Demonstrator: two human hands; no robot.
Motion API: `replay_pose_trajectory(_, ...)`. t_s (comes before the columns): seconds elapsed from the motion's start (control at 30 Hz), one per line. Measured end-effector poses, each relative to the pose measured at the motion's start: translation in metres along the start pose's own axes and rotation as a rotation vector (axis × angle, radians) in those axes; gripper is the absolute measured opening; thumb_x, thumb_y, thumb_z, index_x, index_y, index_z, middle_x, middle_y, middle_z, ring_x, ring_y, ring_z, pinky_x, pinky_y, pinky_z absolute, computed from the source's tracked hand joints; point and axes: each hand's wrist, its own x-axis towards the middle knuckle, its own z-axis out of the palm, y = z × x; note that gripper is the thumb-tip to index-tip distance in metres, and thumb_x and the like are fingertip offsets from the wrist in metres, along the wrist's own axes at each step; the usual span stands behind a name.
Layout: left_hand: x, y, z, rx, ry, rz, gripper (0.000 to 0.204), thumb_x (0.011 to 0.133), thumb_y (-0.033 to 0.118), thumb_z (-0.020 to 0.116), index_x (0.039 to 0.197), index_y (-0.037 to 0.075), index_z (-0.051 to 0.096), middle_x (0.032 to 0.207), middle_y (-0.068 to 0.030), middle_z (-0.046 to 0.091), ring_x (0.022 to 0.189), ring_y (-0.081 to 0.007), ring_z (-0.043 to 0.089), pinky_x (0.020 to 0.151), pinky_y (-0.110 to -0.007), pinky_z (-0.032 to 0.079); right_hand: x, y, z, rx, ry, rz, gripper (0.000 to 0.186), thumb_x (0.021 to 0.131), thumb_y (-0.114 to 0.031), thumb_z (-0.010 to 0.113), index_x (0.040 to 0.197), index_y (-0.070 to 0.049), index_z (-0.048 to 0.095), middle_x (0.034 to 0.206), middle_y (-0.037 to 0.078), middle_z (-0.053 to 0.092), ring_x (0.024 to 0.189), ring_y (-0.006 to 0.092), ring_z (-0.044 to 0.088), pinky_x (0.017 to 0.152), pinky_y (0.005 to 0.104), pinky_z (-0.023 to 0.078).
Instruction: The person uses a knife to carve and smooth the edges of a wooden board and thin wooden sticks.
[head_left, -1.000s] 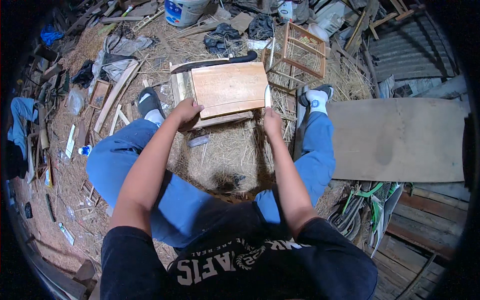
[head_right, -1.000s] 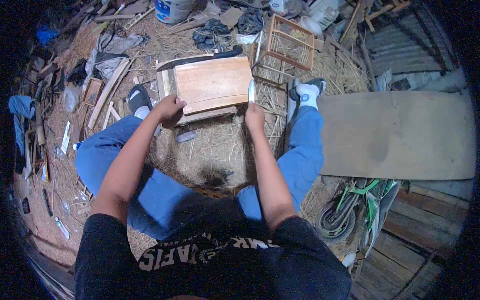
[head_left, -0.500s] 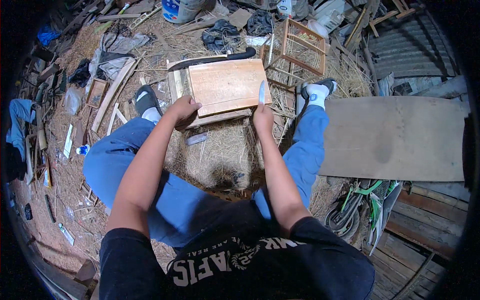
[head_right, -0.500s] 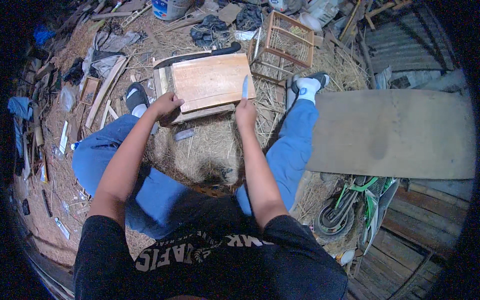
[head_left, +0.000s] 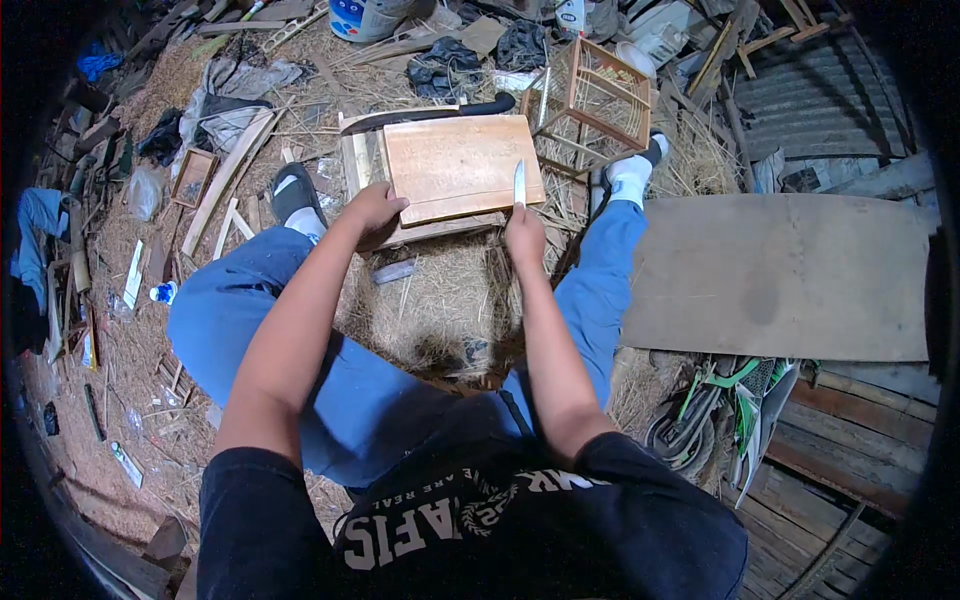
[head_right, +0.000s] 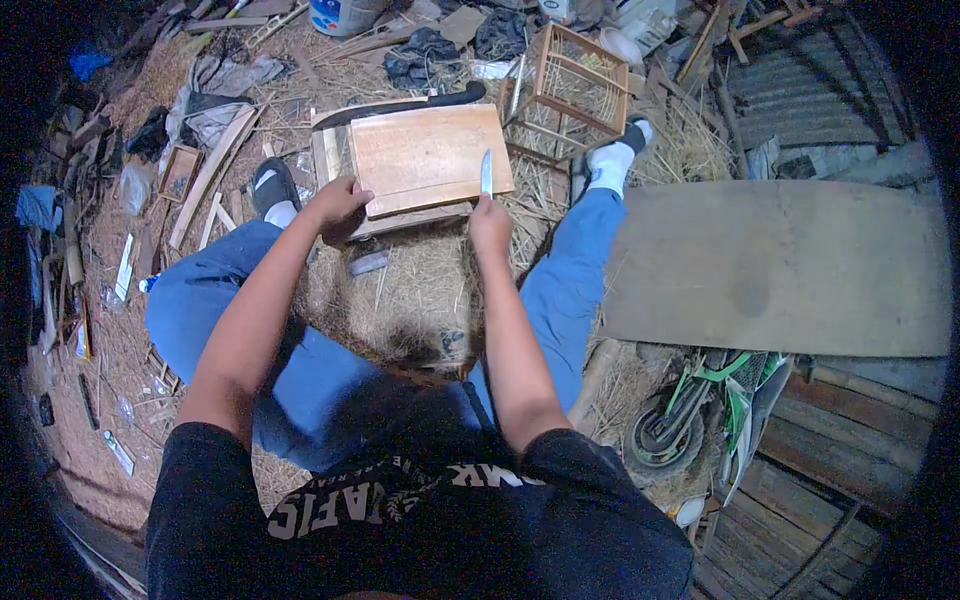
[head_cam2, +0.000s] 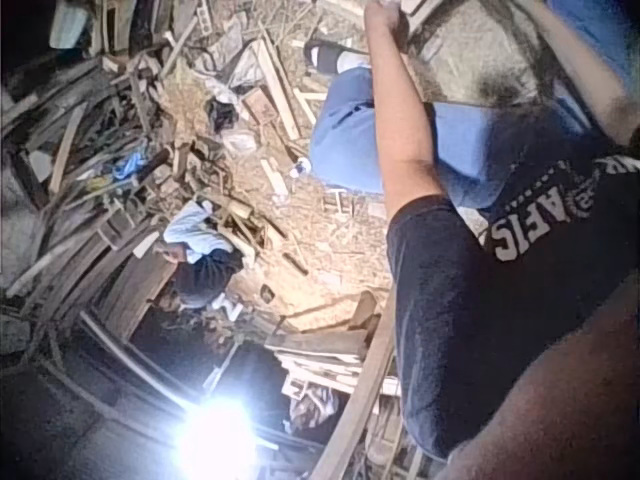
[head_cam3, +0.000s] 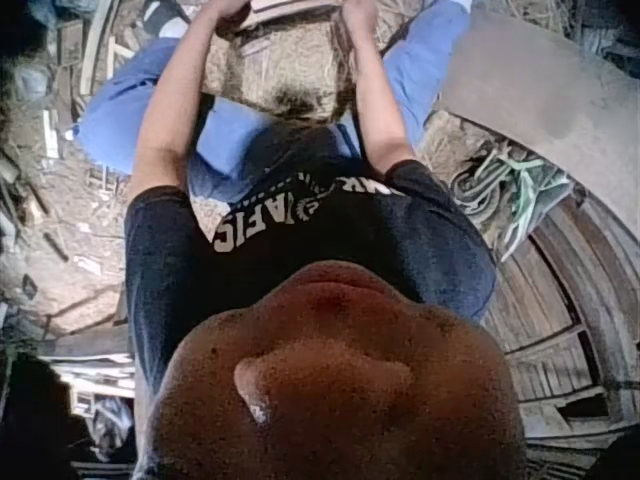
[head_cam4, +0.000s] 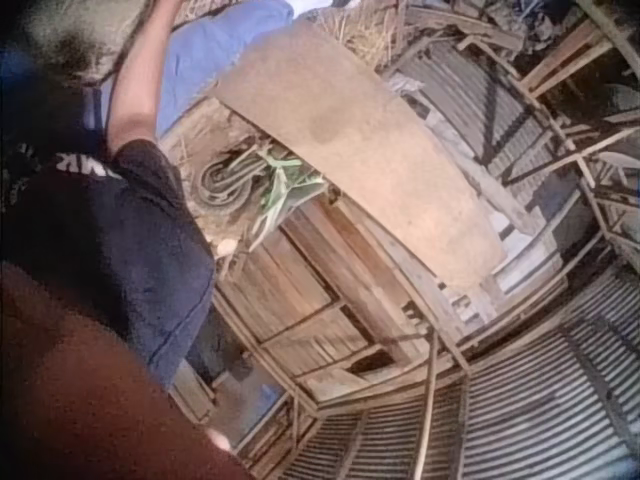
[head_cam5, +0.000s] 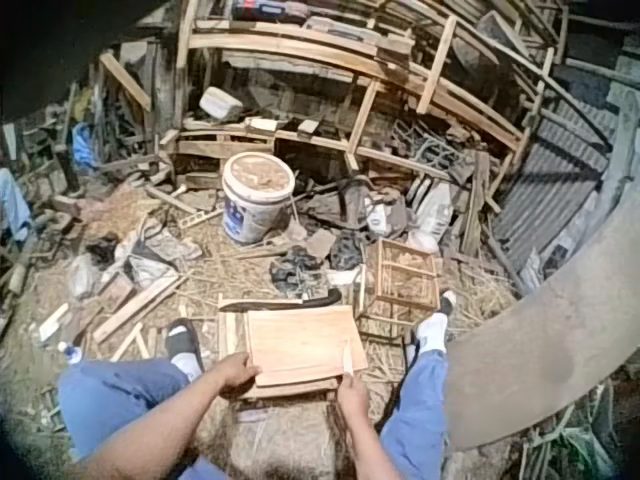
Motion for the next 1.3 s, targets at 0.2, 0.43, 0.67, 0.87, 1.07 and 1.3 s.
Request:
replay_pose_trajectory(0.2,-0.005,0.021,0.001,-0.031,-0.025,-0.072,0.044,0.087,0.033,0.072,0.111,-0.003,0.063,0.105,-0.0213,0.070,0.096,-0.0338,0.067,0.088,-0.041,0.051,-0.008,0.006,0.016,-0.077,-0.071,-0.054,0.049,0.102,-0.037,0.047,0.084,0.005,0.065,0.082,0.030,0.065,0.078,0.0497,0.061,0.072,0.0532,0.047)
replay_pose_trajectory(0.43,-0.001,0.015,0.003,-0.027,-0.032,-0.004,0.044,0.088,0.031,0.071,0.116,-0.002,0.063,0.110,-0.0212,0.070,0.102,-0.0331,0.066,0.093,-0.040,0.050,-0.039,-0.022,0.035,-0.058,-0.105,-0.098,0.046,0.101,-0.036,0.047,0.086,0.004,0.066,0.085,0.030,0.065,0.083,0.0496,0.063,0.072,0.0531,0.048)
replay_pose_trajectory(0.67,0.000,0.013,0.005,-0.027,0.021,0.046,0.048,0.088,0.042,0.070,0.103,-0.003,0.061,0.093,-0.0196,0.068,0.086,-0.0296,0.065,0.081,-0.041,0.052,-0.022,-0.013,0.033,-0.019,0.087,0.051,0.044,0.101,-0.033,0.047,0.085,0.003,0.068,0.085,0.029,0.066,0.081,0.0496,0.064,0.074,0.0568,0.048)
replay_pose_trajectory(0.87,-0.004,0.018,0.001,-0.051,-0.025,-0.037,0.049,0.087,0.032,0.071,0.119,-0.004,0.062,0.114,-0.0235,0.069,0.106,-0.0362,0.066,0.094,-0.041,0.050,-0.043,-0.032,0.042,-0.026,-0.057,-0.067,0.039,0.100,-0.031,0.046,0.095,-0.001,0.070,0.089,0.028,0.067,0.087,0.0479,0.064,0.079,0.0535,0.051)
replay_pose_trajectory(1.07,-0.002,0.027,0.002,-0.053,-0.035,-0.016,0.048,0.087,0.033,0.070,0.116,-0.005,0.063,0.111,-0.0241,0.069,0.103,-0.0362,0.066,0.093,-0.041,0.050,-0.040,-0.027,0.041,-0.028,0.015,-0.001,0.044,0.101,-0.035,0.046,0.090,0.002,0.067,0.089,0.028,0.067,0.086,0.0501,0.063,0.076,0.0553,0.050)
replay_pose_trajectory(1.3,0.003,-0.001,0.016,-0.048,0.159,0.130,0.042,0.089,0.040,0.071,0.092,0.000,0.060,0.081,-0.0110,0.065,0.075,-0.0199,0.059,0.070,-0.038,0.051,-0.023,-0.021,0.030,-0.067,-0.014,-0.074,0.047,0.101,-0.035,0.045,0.085,0.003,0.067,0.087,0.029,0.066,0.085,0.0495,0.063,0.074,0.0560,0.048)
